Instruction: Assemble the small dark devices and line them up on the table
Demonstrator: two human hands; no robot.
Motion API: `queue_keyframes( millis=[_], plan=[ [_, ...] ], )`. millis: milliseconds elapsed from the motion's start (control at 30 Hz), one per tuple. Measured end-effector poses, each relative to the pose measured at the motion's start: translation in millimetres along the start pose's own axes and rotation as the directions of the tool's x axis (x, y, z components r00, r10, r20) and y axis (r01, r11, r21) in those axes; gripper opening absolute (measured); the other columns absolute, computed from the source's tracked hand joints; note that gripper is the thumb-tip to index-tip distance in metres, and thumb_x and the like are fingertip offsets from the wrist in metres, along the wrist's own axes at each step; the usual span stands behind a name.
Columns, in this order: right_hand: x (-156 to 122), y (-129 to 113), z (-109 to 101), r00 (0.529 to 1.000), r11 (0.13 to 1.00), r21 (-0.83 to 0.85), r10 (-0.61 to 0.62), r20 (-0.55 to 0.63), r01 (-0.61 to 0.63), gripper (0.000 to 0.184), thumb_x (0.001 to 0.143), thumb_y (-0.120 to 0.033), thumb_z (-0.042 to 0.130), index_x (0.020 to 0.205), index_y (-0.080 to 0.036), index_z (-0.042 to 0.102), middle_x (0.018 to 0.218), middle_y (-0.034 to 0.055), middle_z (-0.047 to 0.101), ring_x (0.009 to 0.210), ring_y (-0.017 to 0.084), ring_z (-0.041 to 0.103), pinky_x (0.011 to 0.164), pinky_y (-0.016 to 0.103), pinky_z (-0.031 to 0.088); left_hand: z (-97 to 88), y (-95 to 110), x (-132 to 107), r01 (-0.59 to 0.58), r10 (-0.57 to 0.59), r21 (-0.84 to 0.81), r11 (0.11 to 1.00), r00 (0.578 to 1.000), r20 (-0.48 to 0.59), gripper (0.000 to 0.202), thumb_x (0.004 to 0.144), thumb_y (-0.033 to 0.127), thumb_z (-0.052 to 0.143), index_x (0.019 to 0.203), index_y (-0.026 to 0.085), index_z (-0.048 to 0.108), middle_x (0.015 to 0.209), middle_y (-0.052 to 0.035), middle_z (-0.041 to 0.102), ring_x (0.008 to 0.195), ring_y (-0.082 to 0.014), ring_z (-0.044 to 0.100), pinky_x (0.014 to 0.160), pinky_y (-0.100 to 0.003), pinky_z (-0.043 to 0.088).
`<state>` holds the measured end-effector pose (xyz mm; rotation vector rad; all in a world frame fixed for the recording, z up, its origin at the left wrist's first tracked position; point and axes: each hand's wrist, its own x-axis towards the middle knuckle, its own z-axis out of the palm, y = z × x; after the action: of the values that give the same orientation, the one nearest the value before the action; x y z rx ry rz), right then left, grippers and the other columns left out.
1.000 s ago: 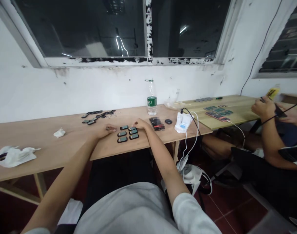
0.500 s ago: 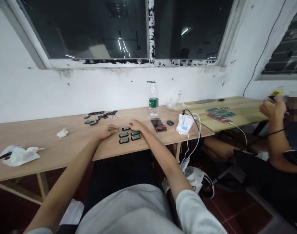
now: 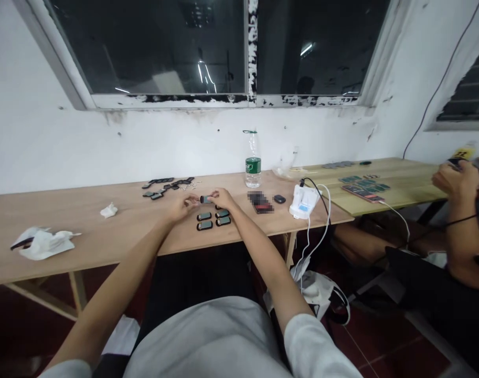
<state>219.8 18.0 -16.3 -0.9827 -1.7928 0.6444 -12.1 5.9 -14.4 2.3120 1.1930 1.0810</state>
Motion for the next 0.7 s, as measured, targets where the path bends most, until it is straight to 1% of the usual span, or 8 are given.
queue_keyframes(
  millis=[67, 167, 233, 367, 500, 600, 700],
  plan=[
    [0.4, -1.0, 0.0, 1.000, 0.999, 0.036, 0.013, -0.012, -0.013, 0.012, 0.082, -0.025, 0.073, 0.081, -0.013, 0.069, 0.082, 0.0068, 0.074, 0.072, 0.015, 0.066, 0.061, 0.021, 0.049, 1.9, 4.9, 0.4, -0.018, 0.018, -0.007, 1.000, 1.000, -0.021, 0.041, 0.083, 0.051, 0.064, 0.109, 0.019, 0.068, 0.106, -0.0096, 0.072, 0.093, -0.0262, 0.067, 0.079, -0.037, 0.052],
    [0.9, -2.0, 1.2, 0.998, 0.997, 0.065, 0.044, 0.032, -0.047, 0.012, 0.085, -0.024, 0.070, 0.082, -0.012, 0.071, 0.076, 0.0066, 0.074, 0.066, 0.016, 0.066, 0.058, 0.021, 0.048, 3.4, 9.8, 0.8, -0.054, 0.053, -0.024, 0.998, 0.998, -0.037, 0.039, 0.085, 0.050, 0.061, 0.109, 0.018, 0.068, 0.108, -0.0105, 0.072, 0.097, -0.0265, 0.067, 0.078, -0.036, 0.053],
    [1.0, -2.5, 2.4, 0.997, 0.996, 0.076, 0.052, 0.052, -0.056, 0.014, 0.086, -0.025, 0.070, 0.082, -0.012, 0.073, 0.075, 0.0070, 0.074, 0.064, 0.016, 0.066, 0.057, 0.021, 0.048, 3.6, 11.8, 1.0, -0.054, 0.053, -0.017, 0.998, 0.998, -0.038, 0.040, 0.087, 0.049, 0.059, 0.109, 0.018, 0.069, 0.111, -0.0112, 0.072, 0.098, -0.0264, 0.067, 0.078, -0.037, 0.053],
    [-0.3, -5.3, 3.6, 0.998, 0.992, 0.121, 0.032, 0.062, -0.040, 0.017, 0.087, -0.028, 0.072, 0.086, -0.012, 0.075, 0.082, 0.0087, 0.077, 0.068, 0.015, 0.069, 0.060, 0.020, 0.052, 2.3, 14.6, 1.5, -0.054, 0.054, 0.000, 0.999, 0.998, -0.035, 0.038, 0.088, 0.049, 0.059, 0.106, 0.018, 0.073, 0.113, -0.0118, 0.074, 0.103, -0.0287, 0.066, 0.081, -0.039, 0.053],
    [-2.5, -10.0, 2.0, 0.994, 0.984, 0.153, 0.079, 0.070, -0.089, 0.022, 0.087, -0.032, 0.075, 0.093, -0.012, 0.077, 0.084, 0.0089, 0.078, 0.071, 0.016, 0.070, 0.058, 0.019, 0.051, 0.8, 18.1, 2.1, -0.056, 0.056, -0.003, 0.998, 0.997, -0.045, 0.037, 0.087, 0.053, 0.062, 0.097, 0.021, 0.077, 0.119, -0.0120, 0.073, 0.115, -0.0320, 0.064, 0.088, -0.041, 0.054],
    [-3.0, -11.7, 0.1, 0.991, 0.981, 0.170, 0.080, 0.109, -0.097, 0.024, 0.086, -0.034, 0.077, 0.095, -0.011, 0.078, 0.081, 0.0085, 0.077, 0.071, 0.016, 0.070, 0.058, 0.019, 0.051, 1.2, 18.9, 2.0, -0.045, 0.040, -0.068, 0.997, 0.996, -0.074, 0.040, 0.084, 0.057, 0.066, 0.095, 0.020, 0.076, 0.120, -0.0129, 0.073, 0.116, -0.0332, 0.064, 0.093, -0.044, 0.054],
    [-3.3, -11.6, -1.8, 0.989, 0.976, 0.204, 0.045, 0.141, -0.073, 0.029, 0.084, -0.037, 0.079, 0.098, -0.011, 0.079, 0.082, 0.0091, 0.078, 0.069, 0.016, 0.069, 0.056, 0.020, 0.049, 2.8, 16.3, 2.2, -0.005, -0.008, -0.178, 0.984, 0.997, -0.073, 0.041, 0.079, 0.055, 0.072, 0.097, 0.018, 0.075, 0.114, -0.0129, 0.076, 0.110, -0.0328, 0.068, 0.099, -0.046, 0.053]
  ],
)
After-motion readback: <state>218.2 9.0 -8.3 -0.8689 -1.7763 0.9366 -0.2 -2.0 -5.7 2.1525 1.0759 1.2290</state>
